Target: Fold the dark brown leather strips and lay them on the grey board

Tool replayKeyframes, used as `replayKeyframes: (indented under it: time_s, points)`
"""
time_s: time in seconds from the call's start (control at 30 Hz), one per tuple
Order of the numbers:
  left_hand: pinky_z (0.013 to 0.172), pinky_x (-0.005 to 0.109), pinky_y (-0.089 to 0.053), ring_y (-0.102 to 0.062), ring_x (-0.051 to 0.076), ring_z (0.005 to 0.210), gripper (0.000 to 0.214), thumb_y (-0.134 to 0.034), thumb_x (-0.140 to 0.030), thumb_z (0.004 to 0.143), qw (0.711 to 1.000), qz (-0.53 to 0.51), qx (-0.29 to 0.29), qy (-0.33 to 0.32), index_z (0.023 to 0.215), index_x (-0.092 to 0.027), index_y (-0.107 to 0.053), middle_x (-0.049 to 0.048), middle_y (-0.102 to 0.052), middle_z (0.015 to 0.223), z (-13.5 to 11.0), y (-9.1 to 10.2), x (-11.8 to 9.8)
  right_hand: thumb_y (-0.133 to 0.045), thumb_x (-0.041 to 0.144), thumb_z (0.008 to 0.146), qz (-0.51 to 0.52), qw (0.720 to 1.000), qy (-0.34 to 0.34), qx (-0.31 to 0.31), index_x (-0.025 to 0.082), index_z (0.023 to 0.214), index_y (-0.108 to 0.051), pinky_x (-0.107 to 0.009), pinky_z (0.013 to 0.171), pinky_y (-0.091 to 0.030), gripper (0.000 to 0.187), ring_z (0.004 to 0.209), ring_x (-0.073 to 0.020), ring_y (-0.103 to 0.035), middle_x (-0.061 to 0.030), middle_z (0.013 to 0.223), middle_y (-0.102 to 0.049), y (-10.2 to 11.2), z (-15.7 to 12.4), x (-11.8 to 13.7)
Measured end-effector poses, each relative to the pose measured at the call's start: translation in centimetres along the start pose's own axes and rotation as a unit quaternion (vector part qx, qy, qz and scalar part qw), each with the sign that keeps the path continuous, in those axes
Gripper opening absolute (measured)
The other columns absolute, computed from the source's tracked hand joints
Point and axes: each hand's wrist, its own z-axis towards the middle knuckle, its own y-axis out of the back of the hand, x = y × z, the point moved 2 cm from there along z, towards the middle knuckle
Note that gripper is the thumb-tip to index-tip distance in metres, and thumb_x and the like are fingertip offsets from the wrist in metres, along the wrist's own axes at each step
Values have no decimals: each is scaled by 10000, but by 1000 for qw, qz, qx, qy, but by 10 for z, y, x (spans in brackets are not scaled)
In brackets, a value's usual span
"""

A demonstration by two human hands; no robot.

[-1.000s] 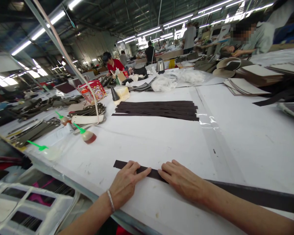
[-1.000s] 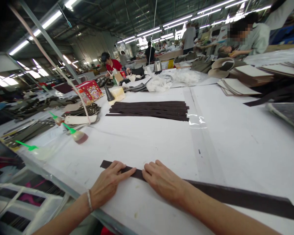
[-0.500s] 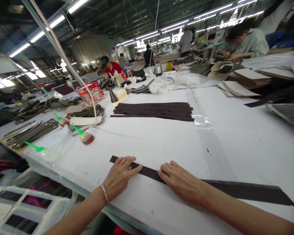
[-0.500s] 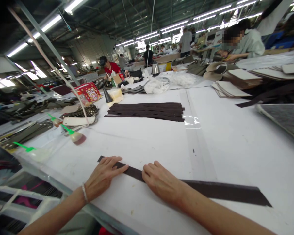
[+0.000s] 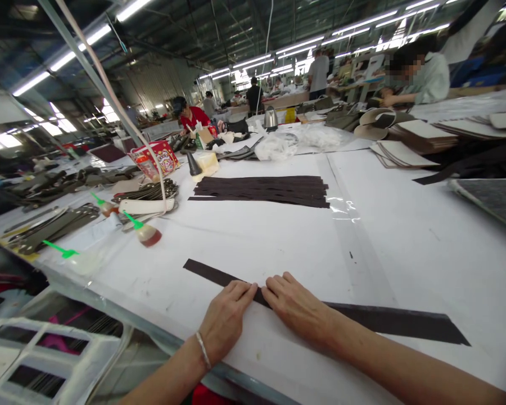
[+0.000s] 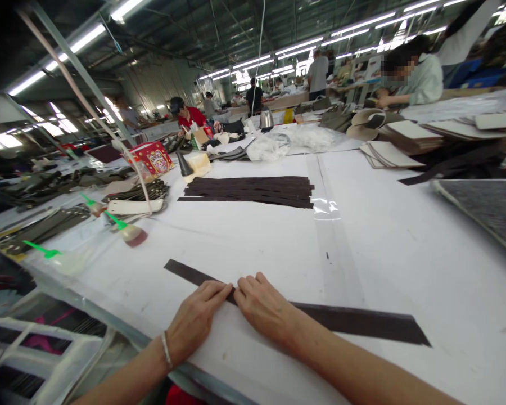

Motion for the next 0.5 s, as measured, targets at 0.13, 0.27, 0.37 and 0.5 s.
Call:
replayKeyframes:
  time_s: [0.13, 0.27, 0.37, 0.5]
  points:
    - [960, 398, -494, -514, 226, 1097, 518, -394, 10, 849, 1000, 7, 11, 4, 1325, -166, -497, 100, -575, 1176, -4, 1, 2, -468, 27, 888, 3, 1000, 3, 16, 132, 930, -572, -356, 757, -393, 154, 795, -212, -514, -59, 869, -543, 2, -15, -3]
    - [962, 417, -488, -485, 241, 1114, 549, -398, 10, 844, 1000, 16, 24, 10, 1345, -195, -488, 106, -550, 1194, -6, 0, 0, -471, 9, 869, 1, 1000, 3, 15, 131, 920, -578, -358, 760, -394, 170, 786, -212, -510, -58, 861, -538, 5, -29, -7]
    - [959, 418, -485, -466, 248, 1114, 581, -410, 16, 835, 999, 19, 34, 9, 1365, -217, -468, 106, -529, 1199, -5, 0, -1, -463, 8, 869, -1, 1000, 6, 13, 135, 913, -579, -353, 743, -390, 177, 765, -210, -501, -55, 844, -532, 8, -36, -9]
    - [934, 434, -489, -463, 249, 1074, 636, -416, 18, 832, 998, 37, 51, 8, 1393, -281, -427, 100, -496, 1162, -2, 0, -4, -463, 6, 866, -10, 1000, 12, 4, 132, 932, -580, -354, 749, -382, 185, 753, -205, -492, -53, 842, -530, 9, -46, -10]
